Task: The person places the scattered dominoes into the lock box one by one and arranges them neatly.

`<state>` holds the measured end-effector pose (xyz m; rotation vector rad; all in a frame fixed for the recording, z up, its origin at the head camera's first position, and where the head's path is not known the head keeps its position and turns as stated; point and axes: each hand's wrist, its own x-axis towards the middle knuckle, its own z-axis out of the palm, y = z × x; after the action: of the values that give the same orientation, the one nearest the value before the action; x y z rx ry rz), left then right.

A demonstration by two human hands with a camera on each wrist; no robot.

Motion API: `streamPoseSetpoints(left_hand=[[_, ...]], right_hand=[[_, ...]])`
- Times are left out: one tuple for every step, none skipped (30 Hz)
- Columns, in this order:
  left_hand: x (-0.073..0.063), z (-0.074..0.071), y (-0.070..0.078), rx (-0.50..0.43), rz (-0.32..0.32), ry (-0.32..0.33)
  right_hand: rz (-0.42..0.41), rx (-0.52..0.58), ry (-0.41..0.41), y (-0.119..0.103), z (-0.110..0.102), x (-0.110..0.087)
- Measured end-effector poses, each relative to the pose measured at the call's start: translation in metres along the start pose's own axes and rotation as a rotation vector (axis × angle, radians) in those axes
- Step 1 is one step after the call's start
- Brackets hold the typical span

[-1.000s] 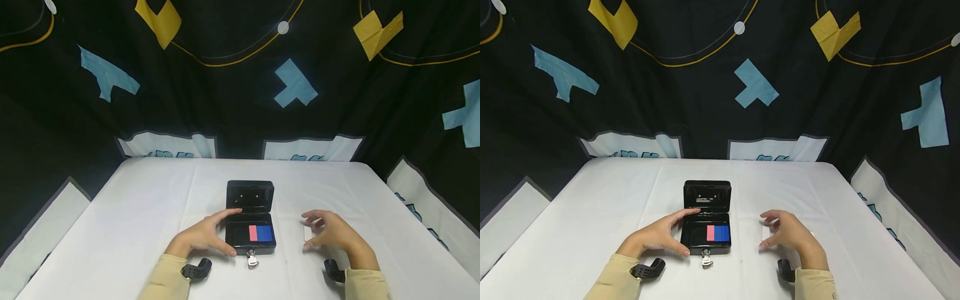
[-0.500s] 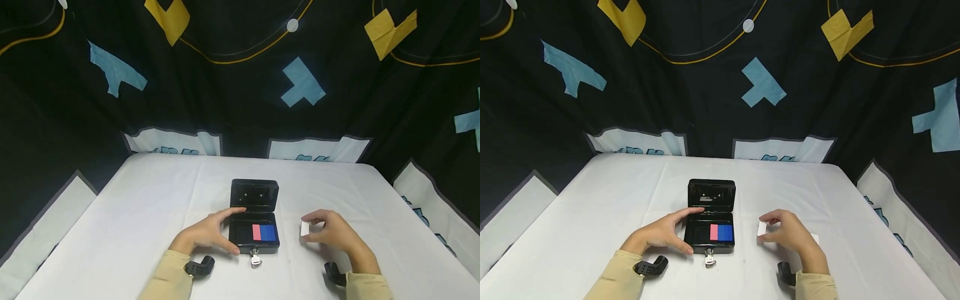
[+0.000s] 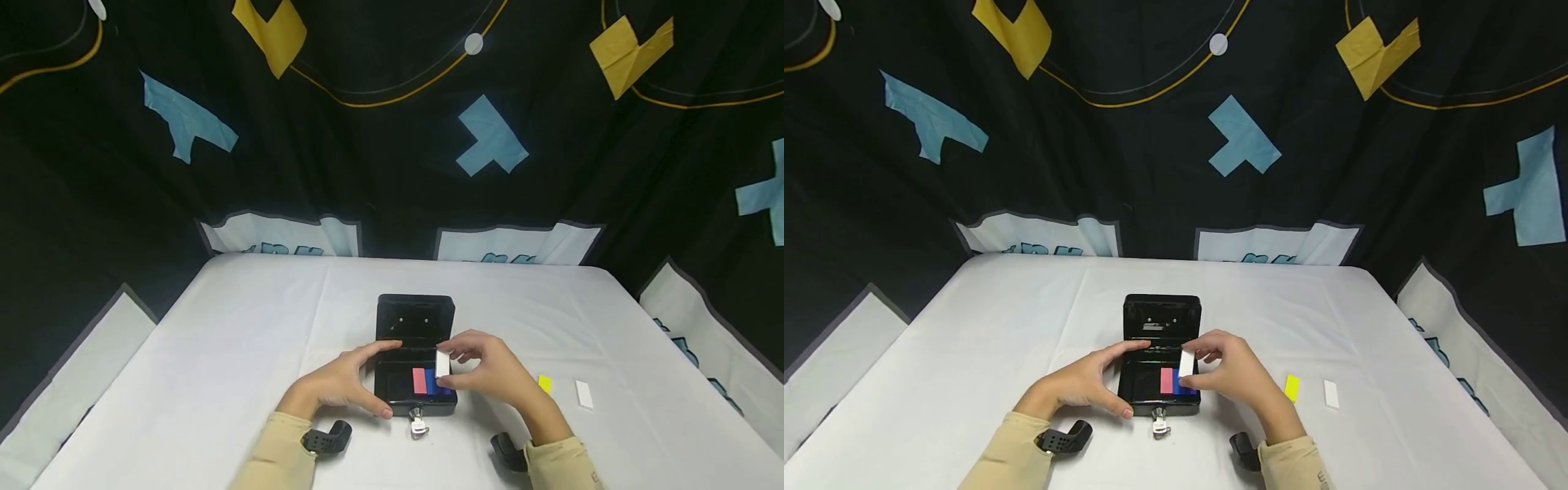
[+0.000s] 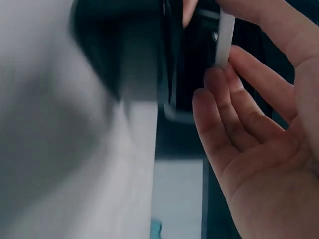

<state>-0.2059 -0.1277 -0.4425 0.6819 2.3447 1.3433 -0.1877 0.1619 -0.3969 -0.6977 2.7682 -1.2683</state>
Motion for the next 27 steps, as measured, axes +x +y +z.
streamPoseSetpoints(left_hand=[[0.000, -0.001, 0.000, -0.001, 0.004, -0.001], [0.000, -0.001, 0.000, -0.002, 0.008, -0.001], [0.000, -0.002, -0.001, -0.001, 0.008, -0.003], [0.001, -0.002, -0.001, -0.002, 0.008, -0.003], [0.001, -0.002, -0.001, 0.000, 0.008, -0.005], [0.001, -0.002, -0.001, 0.002, 0.013, -0.007], [0.001, -0.002, -0.001, 0.002, 0.011, -0.008], [0.000, -0.003, -0.001, 0.003, 0.008, -0.008], [0.000, -0.003, -0.001, 0.005, 0.007, -0.008], [0.000, -0.003, 0.000, 0.005, 0.006, -0.008], [-0.001, -0.003, 0.000, 0.007, 0.004, -0.008], [-0.001, -0.003, 0.000, 0.007, 0.005, -0.006], [-0.001, -0.003, 0.000, 0.008, 0.000, -0.004], [-0.001, -0.002, 0.000, 0.011, -0.002, -0.002], [-0.001, -0.002, 0.000, 0.015, 0.000, 0.002], [-0.001, -0.002, 0.000, 0.017, 0.000, 0.004], [-0.001, -0.002, 0.000, 0.022, 0.002, 0.005], [-0.001, -0.002, 0.000, 0.024, 0.005, 0.006], [-0.001, -0.002, 0.000, 0.027, 0.007, 0.007], [-0.001, -0.002, -0.001, 0.026, 0.013, 0.008], [-0.001, -0.002, -0.001, 0.026, 0.019, 0.008], [-0.002, -0.002, -0.002, 0.026, 0.023, 0.007], [-0.002, -0.002, -0.002, 0.026, 0.027, 0.005], [-0.002, -0.002, -0.002, 0.023, 0.028, 0.004], [-0.002, -0.002, -0.002, 0.021, 0.031, 0.002], [-0.003, -0.002, -0.002, 0.020, 0.031, 0.001], [-0.003, -0.003, -0.001, 0.019, 0.029, 0.000]], right_hand=[[0.004, -0.014, -0.012, -0.005, 0.005, 0.004], [0.000, -0.030, -0.026, -0.010, 0.010, 0.009], [-0.005, -0.044, -0.042, -0.014, 0.014, 0.013], [-0.008, -0.054, -0.057, -0.018, 0.019, 0.016], [-0.018, -0.068, -0.070, -0.021, 0.023, 0.020], [-0.029, -0.080, -0.084, -0.025, 0.028, 0.023], [-0.041, -0.089, -0.098, -0.027, 0.032, 0.026], [-0.053, -0.100, -0.108, -0.029, 0.037, 0.028], [-0.060, -0.111, -0.118, -0.031, 0.041, 0.030], [-0.064, -0.124, -0.127, -0.032, 0.045, 0.032], [-0.071, -0.137, -0.135, -0.033, 0.048, 0.034], [-0.074, -0.144, -0.142, -0.034, 0.052, 0.036], [-0.073, -0.152, -0.148, -0.034, 0.054, 0.037], [-0.074, -0.164, -0.148, -0.035, 0.057, 0.038], [-0.077, -0.172, -0.149, -0.035, 0.059, 0.039], [-0.079, -0.176, -0.150, -0.036, 0.060, 0.039], [-0.085, -0.177, -0.148, -0.036, 0.062, 0.040], [-0.088, -0.176, -0.145, -0.037, 0.063, 0.040], [-0.091, -0.179, -0.140, -0.037, 0.065, 0.040], [-0.095, -0.182, -0.134, -0.037, 0.066, 0.041], [-0.095, -0.182, -0.131, -0.037, 0.067, 0.041], [-0.092, -0.186, -0.130, -0.037, 0.069, 0.041], [-0.087, -0.191, -0.130, -0.037, 0.071, 0.042], [-0.077, -0.197, -0.131, -0.037, 0.073, 0.042], [-0.069, -0.206, -0.131, -0.037, 0.074, 0.043], [-0.060, -0.214, -0.132, -0.036, 0.076, 0.043], [-0.052, -0.222, -0.134, -0.036, 0.077, 0.044]])
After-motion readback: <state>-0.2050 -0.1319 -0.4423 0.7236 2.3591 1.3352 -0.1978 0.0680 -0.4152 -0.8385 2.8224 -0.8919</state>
